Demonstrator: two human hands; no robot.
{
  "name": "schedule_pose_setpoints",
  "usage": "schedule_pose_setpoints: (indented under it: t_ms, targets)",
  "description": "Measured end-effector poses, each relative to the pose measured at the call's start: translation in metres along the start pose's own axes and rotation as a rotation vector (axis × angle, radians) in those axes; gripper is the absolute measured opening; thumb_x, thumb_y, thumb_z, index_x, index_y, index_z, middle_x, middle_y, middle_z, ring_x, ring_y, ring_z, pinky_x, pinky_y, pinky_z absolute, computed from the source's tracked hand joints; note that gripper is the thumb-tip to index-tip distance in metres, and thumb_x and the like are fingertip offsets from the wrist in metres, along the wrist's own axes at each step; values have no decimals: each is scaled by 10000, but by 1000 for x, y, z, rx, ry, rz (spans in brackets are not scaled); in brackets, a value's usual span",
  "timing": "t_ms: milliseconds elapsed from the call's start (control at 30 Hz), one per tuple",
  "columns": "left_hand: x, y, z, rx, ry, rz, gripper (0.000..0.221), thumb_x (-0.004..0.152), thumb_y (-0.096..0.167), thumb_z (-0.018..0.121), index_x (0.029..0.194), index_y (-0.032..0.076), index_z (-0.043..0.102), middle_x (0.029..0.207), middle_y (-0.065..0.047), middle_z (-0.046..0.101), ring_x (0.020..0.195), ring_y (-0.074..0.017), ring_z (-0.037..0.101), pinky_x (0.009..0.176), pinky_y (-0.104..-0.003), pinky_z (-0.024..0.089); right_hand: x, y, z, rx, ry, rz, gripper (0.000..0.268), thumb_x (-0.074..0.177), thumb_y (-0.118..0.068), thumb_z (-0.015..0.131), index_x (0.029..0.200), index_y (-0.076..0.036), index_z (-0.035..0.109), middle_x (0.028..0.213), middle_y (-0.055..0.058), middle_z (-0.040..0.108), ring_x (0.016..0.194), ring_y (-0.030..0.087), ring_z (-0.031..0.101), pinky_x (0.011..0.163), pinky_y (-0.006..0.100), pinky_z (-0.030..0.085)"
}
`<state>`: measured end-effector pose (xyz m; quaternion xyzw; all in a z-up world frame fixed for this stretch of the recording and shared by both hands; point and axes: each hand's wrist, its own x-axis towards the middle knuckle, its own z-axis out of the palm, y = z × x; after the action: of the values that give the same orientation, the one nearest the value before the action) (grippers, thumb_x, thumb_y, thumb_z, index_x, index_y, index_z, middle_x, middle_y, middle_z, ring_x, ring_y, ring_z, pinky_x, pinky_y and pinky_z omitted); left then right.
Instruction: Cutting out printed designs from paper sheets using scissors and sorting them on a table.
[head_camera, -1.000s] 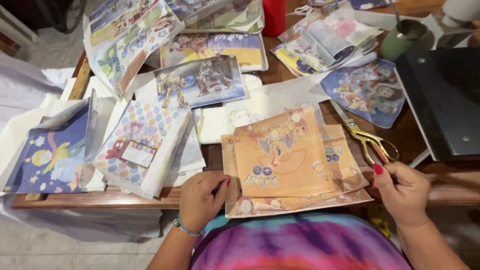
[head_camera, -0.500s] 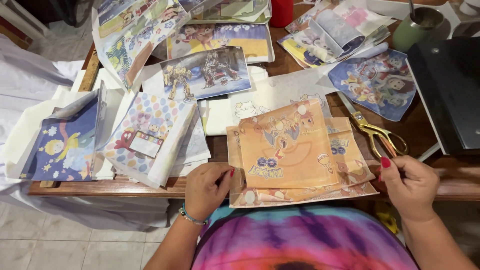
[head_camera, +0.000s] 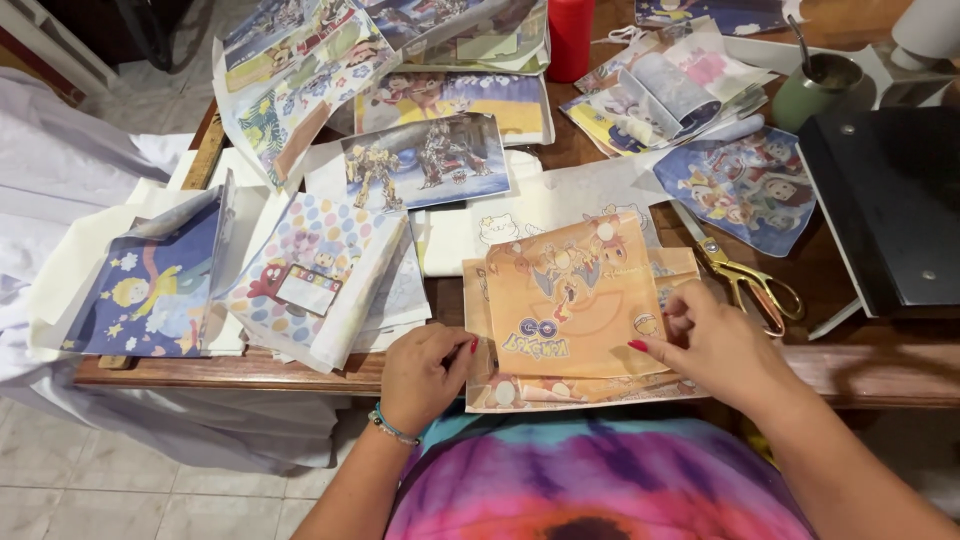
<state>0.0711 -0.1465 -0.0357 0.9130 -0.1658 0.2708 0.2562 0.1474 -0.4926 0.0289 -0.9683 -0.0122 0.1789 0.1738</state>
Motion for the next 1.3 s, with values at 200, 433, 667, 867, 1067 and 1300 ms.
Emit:
schedule_pose_setpoints:
  t_ms: [200,433,667,867,1067,1300]
  targets:
    - [-6,-12,12,26,7,-55,46,862,210,735,904,206,753,660,-19,654,671,-263,700,626,-374,589,30,35,30,292,117,-203,525,805,-275,795,1278,-209,578,775,69,766,782,289,715,803,429,549]
    - [2,-4,0,-16,-47,-5,52,907,126,685,945,133,720,770,-17,683,686,-251,648,594,-401,506,22,27,13,505,272,-242,493,857,-136,763,1330,-214,649,813,-1,708,709,153,626,752,290,513]
    - [2,-2,0,-33,-13,1,26,916,119,693,931,115,713,785,-23,708,697,-240,667,598,-384,518,15,20,-27,510,710,-445,442,940,-142,782,1339,-17,639,1043,58,758,956,135,685,891,262,489]
    - [2,9,-13,-79,112,-27,182,948,201,694,1091,88,686,935,-90,701,831,-288,670,757,-409,527,-18,0,-31,428,782,-663,248,1017,-106,780,1197,53,717,1058,142,739,1017,228,689,945,335,484]
    - [-10,65,-36,132,394,167,589,957,492,789,1381,190,514,1488,-146,512,1345,-344,526,1169,-534,373,-47,-22,-13,-159,380,-1102,257,894,-430,530,909,-286,743,909,-67,745,870,208,737,802,375,590]
    - [-2,89,-62,84,246,261,299,1043,75,434,1215,80,679,1343,-83,700,1327,-342,670,1213,-536,330,-77,-34,14,70,424,-1403,326,817,-329,706,1112,-195,736,1225,-28,762,1164,142,717,1088,360,516]
